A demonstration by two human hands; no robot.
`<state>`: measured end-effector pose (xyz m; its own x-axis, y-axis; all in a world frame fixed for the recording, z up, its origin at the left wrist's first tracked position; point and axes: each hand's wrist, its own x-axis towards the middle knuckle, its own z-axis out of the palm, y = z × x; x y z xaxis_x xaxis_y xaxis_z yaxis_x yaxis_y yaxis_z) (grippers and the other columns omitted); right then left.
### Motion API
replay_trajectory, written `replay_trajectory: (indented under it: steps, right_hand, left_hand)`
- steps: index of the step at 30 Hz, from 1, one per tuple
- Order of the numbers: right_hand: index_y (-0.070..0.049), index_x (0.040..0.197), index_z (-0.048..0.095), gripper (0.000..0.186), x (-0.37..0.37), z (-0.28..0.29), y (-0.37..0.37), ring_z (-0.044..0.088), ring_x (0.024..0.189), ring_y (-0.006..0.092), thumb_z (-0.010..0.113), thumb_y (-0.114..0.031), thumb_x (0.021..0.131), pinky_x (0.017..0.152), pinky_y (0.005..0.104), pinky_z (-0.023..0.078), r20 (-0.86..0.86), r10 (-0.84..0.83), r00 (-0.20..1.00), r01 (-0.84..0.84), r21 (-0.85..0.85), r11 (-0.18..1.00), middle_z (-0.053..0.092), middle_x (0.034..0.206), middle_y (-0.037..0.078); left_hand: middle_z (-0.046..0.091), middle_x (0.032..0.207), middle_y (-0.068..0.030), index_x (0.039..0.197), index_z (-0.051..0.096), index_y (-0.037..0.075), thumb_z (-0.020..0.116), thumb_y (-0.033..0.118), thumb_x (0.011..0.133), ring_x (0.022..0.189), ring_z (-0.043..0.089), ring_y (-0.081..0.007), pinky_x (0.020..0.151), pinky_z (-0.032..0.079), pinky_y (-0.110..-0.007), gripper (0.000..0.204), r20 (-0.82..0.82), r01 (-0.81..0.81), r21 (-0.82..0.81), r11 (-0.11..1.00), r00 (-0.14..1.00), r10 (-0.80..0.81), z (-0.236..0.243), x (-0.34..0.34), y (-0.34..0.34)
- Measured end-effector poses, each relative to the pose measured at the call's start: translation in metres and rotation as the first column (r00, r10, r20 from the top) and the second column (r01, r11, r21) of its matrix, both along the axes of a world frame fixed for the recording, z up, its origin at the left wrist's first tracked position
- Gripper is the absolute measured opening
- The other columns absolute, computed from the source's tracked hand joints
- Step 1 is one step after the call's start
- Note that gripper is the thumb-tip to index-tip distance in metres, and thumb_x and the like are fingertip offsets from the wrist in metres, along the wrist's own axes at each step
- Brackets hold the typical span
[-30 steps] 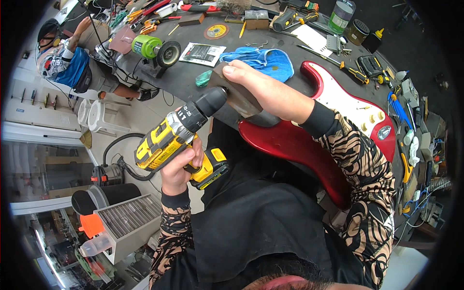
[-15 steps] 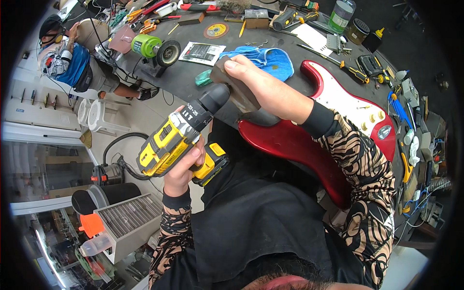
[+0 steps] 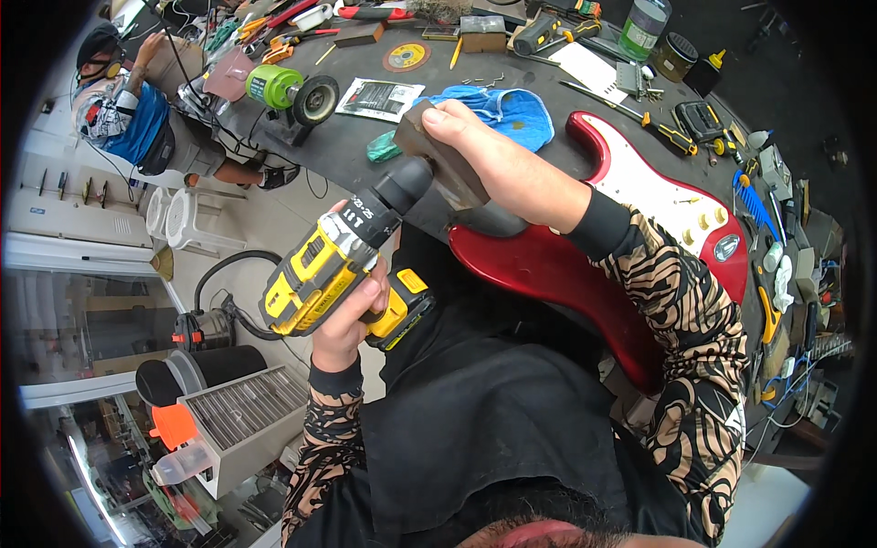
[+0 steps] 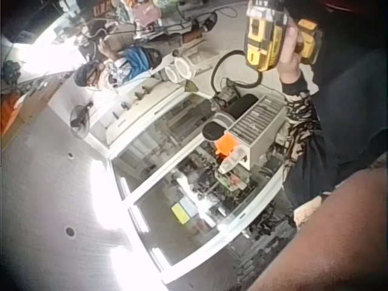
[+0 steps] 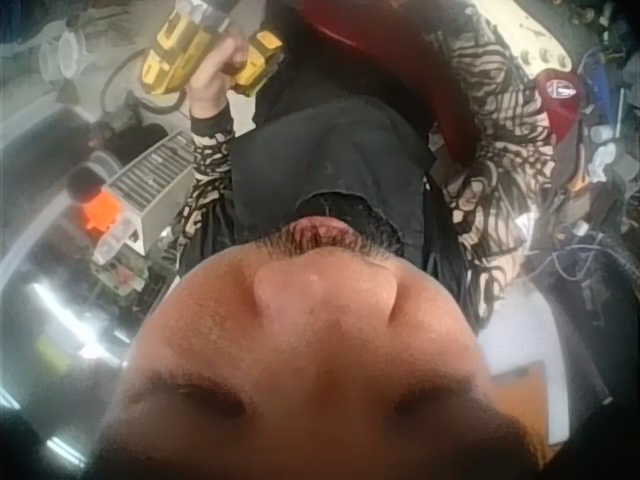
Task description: The person uses a cordless drill to sand a small wooden block, then wipes the red electric guitar body with a blue cloth. They proceed to use a screwdriver to tighten screws on the guitar's white pickguard.
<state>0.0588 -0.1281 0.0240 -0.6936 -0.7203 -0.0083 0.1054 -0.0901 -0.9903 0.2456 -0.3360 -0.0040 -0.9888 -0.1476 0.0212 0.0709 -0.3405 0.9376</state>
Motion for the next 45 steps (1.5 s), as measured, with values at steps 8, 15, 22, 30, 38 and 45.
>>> replay_trajectory:
  steps: [8, 15, 22, 30, 38, 45]
  right_hand:
    - [-0.002, 0.138, 0.054, 0.055, -0.002, -0.008, 0.000, 0.056, 0.106, 0.0112, 0.046, -0.052, 0.116, 0.093, 0.0285, 0.049, -0.090, -0.001, 0.996, -0.002, -0.035, 0.999, 0.060, 0.119, 0.006]
    - [-0.006, 0.135, 0.055, 0.052, 0.002, -0.006, -0.002, 0.055, 0.102, 0.0104, 0.045, -0.053, 0.116, 0.088, 0.0276, 0.048, -0.027, -0.014, 1.000, 0.012, -0.076, 0.997, 0.059, 0.112, 0.004]
    - [-0.008, 0.129, 0.056, 0.045, 0.005, -0.007, -0.004, 0.052, 0.104, 0.0106, 0.042, -0.049, 0.118, 0.095, 0.0269, 0.045, -0.280, -0.048, 0.959, 0.014, -0.123, 0.992, 0.055, 0.114, 0.003]
    - [-0.008, 0.130, 0.055, 0.048, 0.008, 0.000, -0.003, 0.052, 0.100, 0.0099, 0.041, -0.052, 0.117, 0.088, 0.0278, 0.048, 0.012, 0.018, 1.000, -0.016, -0.090, 0.996, 0.056, 0.113, 0.003]
    - [-0.007, 0.128, 0.052, 0.050, 0.009, -0.001, -0.005, 0.054, 0.096, 0.0104, 0.041, -0.054, 0.116, 0.085, 0.0292, 0.049, 0.019, -0.001, 1.000, 0.003, -0.102, 0.995, 0.057, 0.111, 0.005]
    - [-0.005, 0.135, 0.051, 0.053, 0.008, -0.010, -0.007, 0.055, 0.098, 0.0117, 0.042, -0.054, 0.116, 0.086, 0.0296, 0.050, 0.044, 0.002, 0.999, 0.002, -0.087, 0.996, 0.059, 0.113, 0.007]
  left_hand:
    - [0.058, 0.088, -0.0089, 0.163, 0.038, 0.001, 0.068, 0.010, 0.092, 0.067, 0.056, -0.0145, 0.066, 0.049, -0.029, 0.077, -0.030, -0.050, -0.028, 0.998, 0.998, 0.049, -0.001, -0.001, 0.003]
    - [0.057, 0.082, -0.0059, 0.110, 0.057, -0.005, 0.068, 0.015, 0.092, 0.060, 0.053, -0.0143, 0.055, 0.050, -0.031, 0.029, -0.206, 0.230, 0.493, 0.839, 0.968, -0.144, -0.018, -0.013, -0.032]
    - [0.059, 0.077, -0.0029, 0.120, 0.059, -0.004, 0.072, 0.013, 0.090, 0.057, 0.057, -0.0134, 0.049, 0.053, -0.029, 0.036, -0.337, 0.380, 0.657, 0.651, 0.921, -0.196, -0.036, -0.017, -0.038]
    - [0.058, 0.080, -0.0065, 0.116, 0.058, -0.002, 0.074, 0.021, 0.091, 0.060, 0.054, -0.0142, 0.060, 0.047, -0.029, 0.038, -0.079, 0.065, 0.144, 0.987, 0.995, -0.054, -0.018, -0.002, -0.025]
    - [0.060, 0.087, -0.0098, 0.162, 0.039, 0.002, 0.071, 0.014, 0.093, 0.066, 0.057, -0.0153, 0.066, 0.051, -0.029, 0.077, -0.033, 0.031, 0.062, 0.998, 0.999, -0.029, -0.007, 0.003, -0.010]
    - [0.059, 0.087, -0.0094, 0.153, 0.048, 0.001, 0.072, 0.014, 0.093, 0.065, 0.057, -0.0150, 0.064, 0.050, -0.029, 0.066, -0.045, 0.027, 0.051, 0.998, 0.999, -0.024, -0.004, 0.002, -0.012]
